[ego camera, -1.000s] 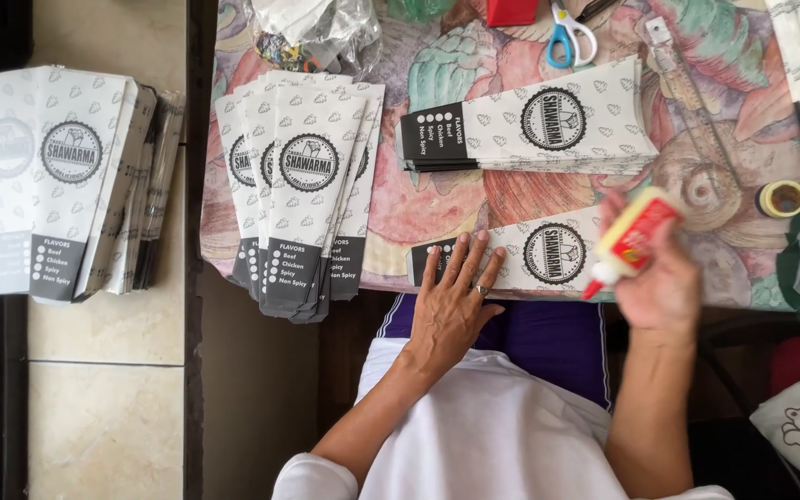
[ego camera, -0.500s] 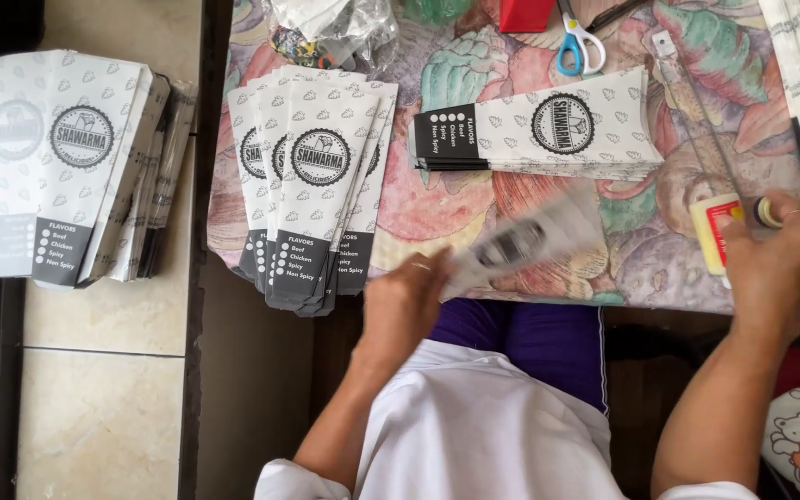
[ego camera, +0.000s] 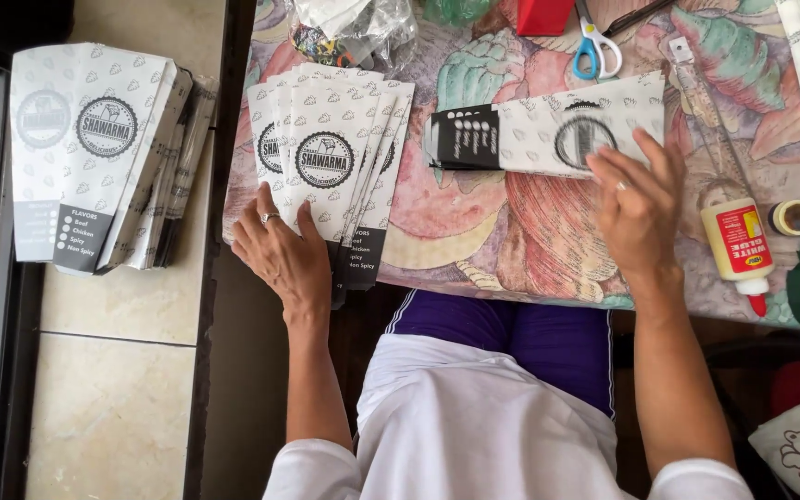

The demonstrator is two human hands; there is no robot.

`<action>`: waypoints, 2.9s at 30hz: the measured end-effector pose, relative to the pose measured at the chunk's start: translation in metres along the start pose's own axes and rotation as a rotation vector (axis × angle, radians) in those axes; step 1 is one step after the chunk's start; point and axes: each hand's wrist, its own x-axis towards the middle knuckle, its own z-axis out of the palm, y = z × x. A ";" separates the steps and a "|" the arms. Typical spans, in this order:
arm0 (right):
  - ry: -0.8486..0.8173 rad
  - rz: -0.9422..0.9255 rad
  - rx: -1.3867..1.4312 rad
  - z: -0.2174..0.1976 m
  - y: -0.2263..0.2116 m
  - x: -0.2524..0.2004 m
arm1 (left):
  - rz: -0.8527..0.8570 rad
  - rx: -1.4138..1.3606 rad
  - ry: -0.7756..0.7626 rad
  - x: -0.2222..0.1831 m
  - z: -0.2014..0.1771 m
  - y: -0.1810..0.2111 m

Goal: The person applies glue from a bottle onto the edges of cardboard shawarma sleeves and presses them together to assemble the packaging.

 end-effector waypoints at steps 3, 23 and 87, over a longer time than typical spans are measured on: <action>0.058 -0.006 0.044 -0.038 -0.031 -0.005 | 0.141 -0.222 0.118 -0.009 0.009 0.012; -0.302 0.749 -0.179 -0.126 0.059 -0.131 | 0.917 -0.675 -0.388 -0.086 0.023 0.137; 0.299 0.716 1.102 0.023 -0.117 -0.107 | 0.543 -0.836 -0.961 -0.011 0.028 0.146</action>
